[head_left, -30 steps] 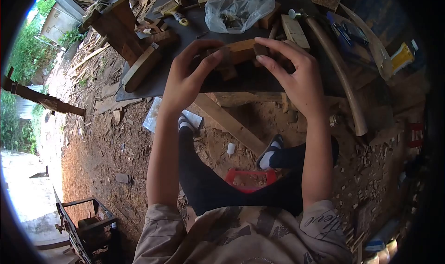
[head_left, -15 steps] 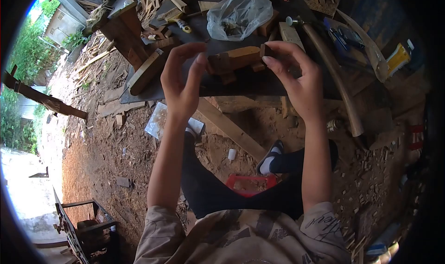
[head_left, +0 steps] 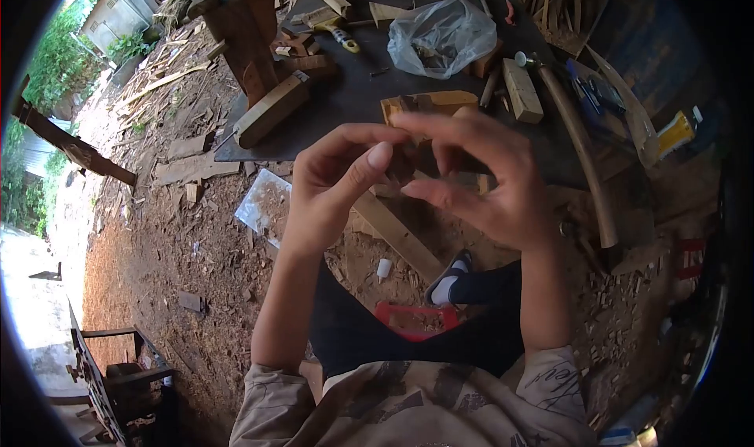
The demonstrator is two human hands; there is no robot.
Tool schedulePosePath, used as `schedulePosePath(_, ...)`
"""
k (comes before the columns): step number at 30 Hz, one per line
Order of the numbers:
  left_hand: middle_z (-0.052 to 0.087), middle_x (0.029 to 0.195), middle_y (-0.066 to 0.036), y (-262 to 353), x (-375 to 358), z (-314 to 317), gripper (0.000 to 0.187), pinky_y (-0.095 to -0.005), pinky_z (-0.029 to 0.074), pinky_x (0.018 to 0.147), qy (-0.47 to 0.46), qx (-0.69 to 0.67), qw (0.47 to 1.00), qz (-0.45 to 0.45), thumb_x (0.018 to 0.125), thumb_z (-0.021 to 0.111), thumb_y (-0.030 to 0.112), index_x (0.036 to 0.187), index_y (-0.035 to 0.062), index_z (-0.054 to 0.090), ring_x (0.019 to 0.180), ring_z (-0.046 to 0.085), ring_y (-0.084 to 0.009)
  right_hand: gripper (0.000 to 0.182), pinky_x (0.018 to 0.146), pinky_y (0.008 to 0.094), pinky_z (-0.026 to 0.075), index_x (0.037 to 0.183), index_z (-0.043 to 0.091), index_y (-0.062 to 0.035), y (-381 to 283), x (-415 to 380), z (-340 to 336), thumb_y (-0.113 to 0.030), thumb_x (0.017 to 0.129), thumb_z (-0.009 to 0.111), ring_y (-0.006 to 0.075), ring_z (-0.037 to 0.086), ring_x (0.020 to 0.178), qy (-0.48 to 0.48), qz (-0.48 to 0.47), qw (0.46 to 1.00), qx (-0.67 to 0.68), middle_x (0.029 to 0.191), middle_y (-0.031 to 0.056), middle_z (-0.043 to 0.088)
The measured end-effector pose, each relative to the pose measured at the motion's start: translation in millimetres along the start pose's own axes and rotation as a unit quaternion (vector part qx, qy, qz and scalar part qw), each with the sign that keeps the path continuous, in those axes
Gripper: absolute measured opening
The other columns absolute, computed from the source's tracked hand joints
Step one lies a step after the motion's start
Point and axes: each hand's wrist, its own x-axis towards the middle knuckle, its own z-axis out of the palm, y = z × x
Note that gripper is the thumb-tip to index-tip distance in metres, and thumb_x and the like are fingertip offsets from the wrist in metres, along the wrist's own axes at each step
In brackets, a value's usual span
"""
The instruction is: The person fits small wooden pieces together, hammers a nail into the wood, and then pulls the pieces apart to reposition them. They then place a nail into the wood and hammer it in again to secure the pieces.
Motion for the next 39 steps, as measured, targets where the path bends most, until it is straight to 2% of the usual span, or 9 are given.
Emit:
schedulePosePath(6, 0.076, 0.121, -0.017, -6.9, -15.5, -22.1, 0.03, -0.0368, 0.061, 0.099, 0.067, 0.042, 0.995, 0.062, 0.102, 0.078, 0.015, 0.124, -0.0028, 0.07, 0.111, 0.075, -0.0223, 0.026, 0.074, 0.0288, 0.052, 0.121, 0.079, -0.0122, 66.4, 50.9, -15.3, -0.025, 0.099, 0.078, 0.0109, 0.063, 0.079, 0.068, 0.13, 0.983, -0.108, 0.084, 0.0013, 0.068)
schedulePosePath(9, 0.075, 0.126, -0.014, -9.9, -19.3, -29.5, 0.029, -0.0298, 0.061, 0.1, 0.09, -0.028, 0.99, 0.102, 0.096, 0.081, -0.001, 0.123, -0.0033, 0.072, 0.112, 0.074, -0.016, 0.025, 0.076, 0.0322, 0.054, 0.116, 0.08, -0.0115, 130.6, 77.3, -27.4, -0.028, 0.098, 0.077, 0.0133, 0.068, 0.081, 0.004, 0.154, 0.959, -0.239, 0.085, 0.0035, 0.073)
schedulePosePath(13, 0.068, 0.131, -0.014, -18.7, -24.4, -46.5, 0.034, -0.0302, 0.062, 0.102, 0.097, 0.016, 0.986, 0.135, 0.093, 0.083, -0.004, 0.124, -0.0042, 0.07, 0.117, 0.072, -0.0178, 0.034, 0.081, 0.0393, 0.058, 0.109, 0.082, -0.0081, 162.4, 114.5, -17.7, -0.037, 0.093, 0.078, 0.0245, 0.076, 0.086, -0.068, 0.211, 0.911, -0.348, 0.091, 0.0094, 0.079)
schedulePosePath(16, 0.069, 0.129, -0.013, -18.9, -27.8, -51.3, 0.033, -0.0296, 0.063, 0.101, 0.108, 0.014, 0.984, 0.142, 0.092, 0.083, -0.006, 0.123, -0.0045, 0.072, 0.115, 0.072, -0.0172, 0.036, 0.082, 0.0388, 0.058, 0.112, 0.083, -0.0066, 186.9, 128.5, -9.7, -0.035, 0.089, 0.078, 0.0244, 0.076, 0.085, -0.129, 0.212, 0.867, -0.431, 0.096, 0.0109, 0.081)
schedulePosePath(24, 0.067, 0.131, -0.017, -14.1, -39.9, -62.3, 0.035, -0.0312, 0.065, 0.1, 0.088, 0.067, 0.984, 0.138, 0.088, 0.083, -0.011, 0.122, -0.0053, 0.072, 0.119, 0.072, -0.0207, 0.037, 0.066, 0.0375, 0.058, 0.113, 0.083, -0.0023, 183.2, 141.8, -6.2, -0.03, 0.089, 0.078, 0.0213, 0.074, 0.069, -0.137, 0.303, 0.876, -0.35, 0.089, 0.0121, 0.08)
schedulePosePath(27, 0.068, 0.129, -0.016, -9.9, -42.4, -52.2, 0.035, -0.031, 0.065, 0.098, 0.092, 0.098, 0.981, 0.137, 0.089, 0.083, -0.01, 0.122, -0.0048, 0.073, 0.115, 0.073, -0.0196, 0.032, 0.071, 0.036, 0.059, 0.112, 0.081, -0.0023, 188.9, 129.5, -21.5, -0.029, 0.093, 0.079, 0.0191, 0.076, 0.079, -0.102, 0.135, 0.94, -0.295, 0.094, 0.0092, 0.081)
schedulePosePath(30, 0.072, 0.123, -0.014, -3.5, -41.8, -34.4, 0.034, -0.0304, 0.064, 0.094, 0.089, 0.158, 0.973, 0.143, 0.088, 0.085, -0.007, 0.12, -0.0039, 0.074, 0.108, 0.074, -0.0183, 0.021, 0.088, 0.0255, 0.053, 0.113, 0.076, -0.0003, 163.8, 120.9, -39.8, -0.019, 0.102, 0.076, 0.0094, 0.069, 0.098, -0.079, 0.163, 0.959, -0.218, 0.101, 0.0029, 0.076)
schedulePosePath(34, 0.077, 0.115, -0.014, -3.0, -34.2, -5.8, 0.031, -0.0309, 0.063, 0.087, 0.053, 0.3, 0.932, 0.196, 0.085, 0.089, -0.001, 0.114, -0.0022, 0.078, 0.1, 0.077, -0.0197, 0.023, 0.085, 0.0252, 0.054, 0.113, 0.077, -0.0033, 112.9, 84.1, -65.6, -0.024, 0.102, 0.077, 0.0101, 0.074, 0.097, -0.006, 0.167, 0.978, -0.124, 0.098, 0.0024, 0.079)
schedulePosePath(39, 0.08, 0.109, -0.011, -14.4, -18.5, 42.1, 0.028, -0.0378, 0.061, 0.085, 0.037, 0.362, 0.905, 0.223, 0.085, 0.09, 0.006, 0.11, 0.0041, 0.08, 0.097, 0.077, -0.0265, 0.02, 0.083, 0.0236, 0.052, 0.112, 0.076, -0.001, 60.1, 26.4, -83.5, -0.019, 0.103, 0.076, 0.0059, 0.065, 0.087, 0.073, 0.194, 0.976, -0.074, 0.096, -0.0004, 0.076)
